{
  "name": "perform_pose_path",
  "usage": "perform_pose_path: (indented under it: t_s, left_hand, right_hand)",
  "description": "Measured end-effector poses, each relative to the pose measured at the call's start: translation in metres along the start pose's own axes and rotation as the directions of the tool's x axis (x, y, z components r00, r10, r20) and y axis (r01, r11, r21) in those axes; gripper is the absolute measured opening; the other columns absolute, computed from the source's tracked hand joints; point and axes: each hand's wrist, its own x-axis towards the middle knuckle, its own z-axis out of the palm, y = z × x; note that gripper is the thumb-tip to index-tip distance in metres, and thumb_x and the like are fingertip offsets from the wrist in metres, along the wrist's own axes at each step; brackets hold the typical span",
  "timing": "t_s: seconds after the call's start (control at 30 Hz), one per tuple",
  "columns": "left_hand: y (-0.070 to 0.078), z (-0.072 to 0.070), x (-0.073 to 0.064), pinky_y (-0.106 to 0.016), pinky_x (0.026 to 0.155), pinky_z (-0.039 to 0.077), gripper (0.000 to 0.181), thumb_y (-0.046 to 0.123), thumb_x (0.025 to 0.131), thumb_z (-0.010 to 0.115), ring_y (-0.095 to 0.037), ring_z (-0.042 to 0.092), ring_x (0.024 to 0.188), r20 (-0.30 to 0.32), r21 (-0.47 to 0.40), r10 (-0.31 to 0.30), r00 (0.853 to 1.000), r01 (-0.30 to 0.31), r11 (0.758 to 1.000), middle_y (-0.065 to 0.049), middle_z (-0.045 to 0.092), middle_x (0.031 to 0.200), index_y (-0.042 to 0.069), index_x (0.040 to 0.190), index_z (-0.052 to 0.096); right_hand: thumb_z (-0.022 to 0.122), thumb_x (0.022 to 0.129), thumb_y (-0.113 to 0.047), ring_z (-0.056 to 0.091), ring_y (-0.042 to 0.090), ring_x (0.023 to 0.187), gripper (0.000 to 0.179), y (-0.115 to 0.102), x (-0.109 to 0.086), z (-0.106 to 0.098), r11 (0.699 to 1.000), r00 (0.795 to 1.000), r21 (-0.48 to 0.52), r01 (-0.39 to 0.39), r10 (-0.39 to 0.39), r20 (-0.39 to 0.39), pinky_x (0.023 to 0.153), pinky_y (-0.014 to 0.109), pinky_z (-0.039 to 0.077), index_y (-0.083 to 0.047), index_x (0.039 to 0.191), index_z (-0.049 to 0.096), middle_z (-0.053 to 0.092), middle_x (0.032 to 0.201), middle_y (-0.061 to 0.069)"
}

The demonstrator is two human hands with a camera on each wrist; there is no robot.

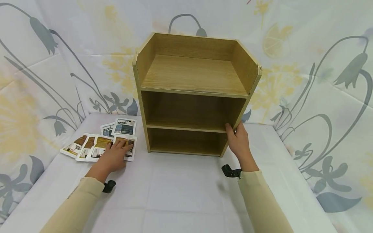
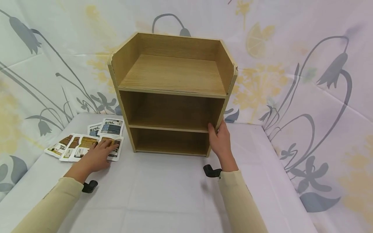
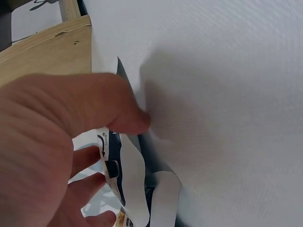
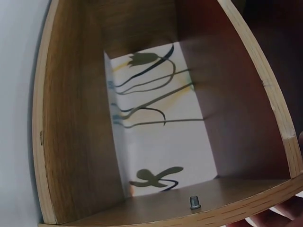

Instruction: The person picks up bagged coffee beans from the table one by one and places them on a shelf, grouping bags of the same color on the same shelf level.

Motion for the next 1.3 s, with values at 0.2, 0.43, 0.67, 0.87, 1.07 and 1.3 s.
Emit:
perform_pose_path:
  t_s: [0.2,0.43,0.67,0.87,1.07,1.3]
  left_hand:
    - [0.000,0.001,-0.002,-0.071,0.108,0.025,0.054,0.002,0.083,0.062,-0.053,0.027,0.138,-0.036,0.041,0.020,0.999,-0.019,0.999,-0.028,0.037,0.148,0.004,0.137,0.053]
    - [0.004,-0.002,-0.006,-0.064,0.108,0.033,0.047,0.007,0.086,0.062,-0.049,0.037,0.134,-0.082,0.053,0.056,0.995,-0.052,0.997,-0.029,0.043,0.142,0.000,0.131,0.056]
    - [0.008,-0.007,-0.006,-0.062,0.105,0.037,0.043,0.007,0.088,0.059,-0.042,0.046,0.128,-0.164,0.070,0.082,0.983,-0.071,0.995,-0.026,0.053,0.133,-0.001,0.130,0.056]
    - [0.009,-0.010,-0.008,-0.060,0.102,0.042,0.042,0.000,0.090,0.054,-0.044,0.051,0.123,-0.229,0.068,0.098,0.969,-0.085,0.994,-0.026,0.055,0.131,-0.001,0.132,0.055]
    - [0.009,-0.017,-0.010,-0.056,0.098,0.047,0.040,-0.002,0.091,0.053,-0.043,0.055,0.119,-0.293,0.080,0.100,0.951,-0.080,0.994,-0.025,0.058,0.129,0.000,0.131,0.056]
    - [0.012,-0.032,-0.016,-0.054,0.090,0.051,0.042,-0.002,0.089,0.056,-0.041,0.058,0.116,-0.314,0.109,0.075,0.947,-0.043,0.993,-0.023,0.060,0.127,0.001,0.131,0.056]
  right_hand:
    - [0.040,0.102,-0.032,0.050,0.039,0.127,0.044,-0.001,0.000,0.001,1.000,1.000,-0.001,-0.006,0.006,0.006,0.103,0.055,0.044,-0.007,0.138,0.041,0.051,0.137,0.022]
    - [0.039,0.102,-0.030,0.050,0.038,0.127,0.043,-0.002,0.000,0.001,1.000,1.000,0.007,-0.014,0.014,0.005,0.103,0.055,0.043,-0.007,0.137,0.042,0.051,0.137,0.022]
    - [0.038,0.102,-0.033,0.051,0.038,0.126,0.043,0.000,0.000,0.000,1.000,1.000,0.014,-0.006,0.006,0.004,0.102,0.055,0.044,-0.008,0.138,0.041,0.052,0.136,0.021]
    - [0.037,0.102,-0.034,0.050,0.039,0.127,0.046,0.003,0.000,-0.001,1.000,1.000,0.015,-0.008,0.008,0.024,0.103,0.056,0.043,-0.007,0.140,0.040,0.051,0.137,0.022]
    - [0.036,0.103,-0.036,0.051,0.039,0.127,0.048,0.005,0.000,-0.001,1.000,0.999,0.013,-0.005,0.005,0.033,0.102,0.056,0.044,-0.007,0.140,0.040,0.050,0.139,0.022]
    - [0.036,0.103,-0.035,0.050,0.038,0.128,0.047,0.006,0.000,0.000,1.000,1.000,0.013,0.003,-0.004,0.027,0.103,0.055,0.043,-0.007,0.140,0.041,0.051,0.138,0.021]
